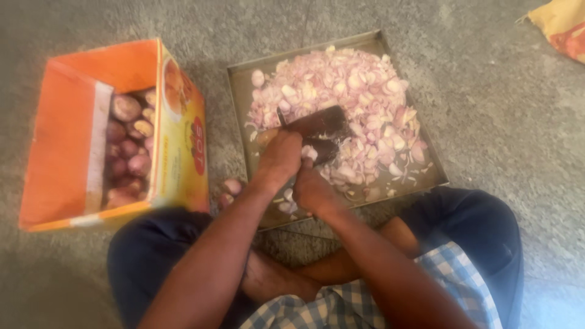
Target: The person sits on the floor and repeatedly chops red onions using a large knife on a wooden block placed on a metal tray. They take whole onions from an orange box, slice them into thin pieces, and accumulate the chopped onions on the tray.
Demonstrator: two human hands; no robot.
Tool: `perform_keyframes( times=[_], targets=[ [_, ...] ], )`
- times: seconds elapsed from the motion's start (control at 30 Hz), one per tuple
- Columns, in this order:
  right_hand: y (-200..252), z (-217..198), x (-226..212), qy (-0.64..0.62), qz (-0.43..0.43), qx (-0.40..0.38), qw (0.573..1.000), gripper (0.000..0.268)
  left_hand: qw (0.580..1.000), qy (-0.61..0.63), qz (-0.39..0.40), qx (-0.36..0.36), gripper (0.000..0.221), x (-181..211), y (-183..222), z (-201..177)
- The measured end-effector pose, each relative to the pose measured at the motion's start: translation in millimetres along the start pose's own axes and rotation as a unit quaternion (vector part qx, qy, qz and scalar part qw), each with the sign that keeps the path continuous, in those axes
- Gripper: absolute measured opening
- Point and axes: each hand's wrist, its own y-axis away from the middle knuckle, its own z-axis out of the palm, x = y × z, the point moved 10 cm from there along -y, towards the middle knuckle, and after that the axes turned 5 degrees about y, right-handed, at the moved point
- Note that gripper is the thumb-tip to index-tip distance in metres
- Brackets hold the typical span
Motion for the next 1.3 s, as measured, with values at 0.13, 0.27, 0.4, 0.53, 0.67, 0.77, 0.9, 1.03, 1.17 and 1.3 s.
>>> perform_keyframes(
  times=[0.13, 0.27, 0.4, 0.53, 0.67, 0.77, 0.9, 1.03, 1.17, 1.3],
  targets=[
    [-3, -19, 6, 0.111, -0.074, 0.054, 0.990, 0.047, 0.999, -0.028, 0.004, 0.028, 0.023, 3, -13, 3],
    [2, -15, 22, 0.191, -0.063, 0.071, 0.977, 0.060, 0.999, -0.004, 0.018, 0.026, 0.022, 0, -9, 17],
    [-1, -12, 4, 0.081, -0.063, 0.062, 0.993, 0.042, 0.998, 0.015, 0.037, 0.055, 0.020, -4, -10, 3],
    [-6, -13, 9, 0.131, -0.031, 0.053, 0.990, 0.045, 0.999, 0.002, 0.022, 0.032, 0.018, -10, -8, 20],
    [-16, -22, 7, 0.121, -0.075, 0.071, 0.987, 0.050, 0.997, 0.015, 0.043, 0.069, 0.015, -6, -8, 7],
    [-14, -8, 10, 0.106, -0.112, 0.089, 0.984, 0.054, 0.999, 0.035, 0.003, 0.037, 0.017, -10, -8, -7],
    [-4, 16, 31, 0.095, -0.140, 0.131, 0.977, 0.058, 0.997, 0.003, -0.055, 0.051, 0.028, -21, -20, -52],
    [-6, 17, 44, 0.082, -0.199, 0.197, 0.956, 0.050, 0.996, -0.044, -0.074, 0.038, 0.049, -27, -3, -65],
    [-13, -31, 103, 0.058, -0.078, 0.218, 0.971, 0.038, 0.984, -0.121, -0.095, -0.094, 0.091, -13, 4, -24],
    [17, -56, 110, 0.061, -0.121, 0.270, 0.953, 0.051, 0.975, -0.154, -0.085, -0.134, 0.125, -6, 4, -11]
  ],
)
